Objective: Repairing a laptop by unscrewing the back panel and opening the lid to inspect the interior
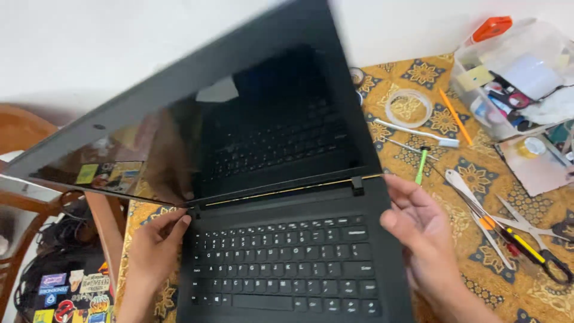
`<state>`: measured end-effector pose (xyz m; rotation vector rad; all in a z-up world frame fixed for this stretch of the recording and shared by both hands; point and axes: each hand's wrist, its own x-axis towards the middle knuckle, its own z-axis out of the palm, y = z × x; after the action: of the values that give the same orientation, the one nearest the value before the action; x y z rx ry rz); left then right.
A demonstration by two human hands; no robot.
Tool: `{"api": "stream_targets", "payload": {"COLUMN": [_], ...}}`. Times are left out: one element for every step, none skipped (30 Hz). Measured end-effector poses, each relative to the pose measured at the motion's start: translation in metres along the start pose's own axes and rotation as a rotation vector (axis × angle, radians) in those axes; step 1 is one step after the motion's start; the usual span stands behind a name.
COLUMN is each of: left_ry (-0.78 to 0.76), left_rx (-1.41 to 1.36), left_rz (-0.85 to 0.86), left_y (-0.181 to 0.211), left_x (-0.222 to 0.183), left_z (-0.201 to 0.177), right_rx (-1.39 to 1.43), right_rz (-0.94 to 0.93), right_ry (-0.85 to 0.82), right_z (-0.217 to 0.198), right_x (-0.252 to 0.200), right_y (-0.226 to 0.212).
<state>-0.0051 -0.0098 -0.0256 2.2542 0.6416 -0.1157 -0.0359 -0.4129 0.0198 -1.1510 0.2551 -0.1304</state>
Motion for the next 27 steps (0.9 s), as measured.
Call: {"api": "stream_targets", "payload": {"left_ry": [0.009, 0.019, 0.008, -0.003, 0.002, 0.009, 0.015, 0.018, 0.034, 0.05, 0.056, 0.096, 0.132, 0.134, 0.145, 0.156, 0.158, 0.155, 0.15, 0.15, 0.158, 0.166, 0.166, 0.181, 0.194, 0.192, 0.222], "left_rx": [0.027, 0.028, 0.037, 0.047, 0.051, 0.053, 0.053, 0.055, -0.006, -0.066, -0.064, -0.067, -0.068, -0.064, -0.049, -0.033, -0.033, -0.073, -0.113, -0.111, -0.082, -0.053, -0.051, -0.051, -0.052, -0.051, -0.033], "left_rz": [-0.016, -0.009, 0.002, 0.014, 0.021, 0.037, 0.051, 0.056, 0.08, 0.104, 0.107, 0.104, 0.098, 0.097, 0.101, 0.104, 0.106, 0.083, 0.058, 0.057, 0.066, 0.075, 0.075, 0.08, 0.087, 0.09, 0.067], "left_y": [0.001, 0.002, 0.004, 0.006, 0.005, 0.004, 0.001, -0.008, -0.018, -0.028, -0.022, -0.017, -0.013, -0.012, -0.011, -0.011, -0.012, -0.012, -0.013, -0.011, -0.008, -0.005, -0.003, -0.001, 0.001, 0.0, -0.002], "left_x": [-0.003, -0.005, -0.006, -0.006, -0.007, -0.007, -0.009, -0.002, 0.004, 0.01, 0.007, 0.003, -0.001, -0.001, -0.002, -0.003, -0.002, -0.001, -0.001, -0.003, -0.005, -0.007, -0.01, -0.013, -0.015, -0.014, -0.013], "left_z": [0.0, -0.001, -0.002, -0.002, -0.002, -0.002, 0.0, 0.007, 0.013, 0.018, 0.02, 0.022, 0.025, 0.024, 0.025, 0.026, 0.027, 0.028, 0.029, 0.028, 0.028, 0.027, 0.028, 0.028, 0.029, 0.029, 0.031], "right_rx": [0.021, 0.03, 0.039, 0.047, 0.056, 0.105, 0.151, 0.156, 0.153, 0.15, 0.156, 0.176, 0.195, 0.199, 0.19, 0.18, 0.182, 0.187, 0.191, 0.192, 0.183, 0.175, 0.176, 0.182, 0.187, 0.187, 0.199], "right_rz": [-0.012, -0.019, -0.075, -0.132, -0.137, -0.168, -0.198, -0.202, -0.223, -0.243, -0.246, -0.247, -0.243, -0.241, -0.25, -0.259, -0.26, -0.263, -0.264, -0.263, -0.259, -0.254, -0.254, -0.212, -0.172, -0.174, -0.127], "right_ry": [0.013, 0.006, -0.039, -0.085, -0.084, -0.137, -0.19, -0.191, -0.219, -0.247, -0.251, -0.234, -0.216, -0.216, -0.231, -0.245, -0.246, -0.263, -0.279, -0.278, -0.276, -0.274, -0.274, -0.251, -0.227, -0.225, -0.18], "right_z": [0.008, 0.009, 0.011, 0.013, 0.015, 0.018, 0.019, 0.021, 0.023, 0.025, 0.029, 0.032, 0.035, 0.035, 0.035, 0.035, 0.035, 0.036, 0.036, 0.037, 0.037, 0.038, 0.04, 0.042, 0.044, 0.047, 0.05], "right_x": [-0.009, -0.012, -0.015, -0.018, -0.021, -0.024, -0.028, -0.029, -0.031, -0.032, -0.033, -0.034, -0.036, -0.036, -0.038, -0.039, -0.039, -0.039, -0.04, -0.041, -0.04, -0.04, -0.04, -0.04, -0.04, -0.041, -0.041], "right_y": [-0.006, -0.008, -0.009, -0.011, -0.013, -0.015, -0.016, -0.017, -0.019, -0.02, -0.021, -0.023, -0.023, -0.023, -0.024, -0.024, -0.024, -0.025, -0.025, -0.026, -0.027, -0.028, -0.031, -0.033, -0.036, -0.037, -0.039]}}
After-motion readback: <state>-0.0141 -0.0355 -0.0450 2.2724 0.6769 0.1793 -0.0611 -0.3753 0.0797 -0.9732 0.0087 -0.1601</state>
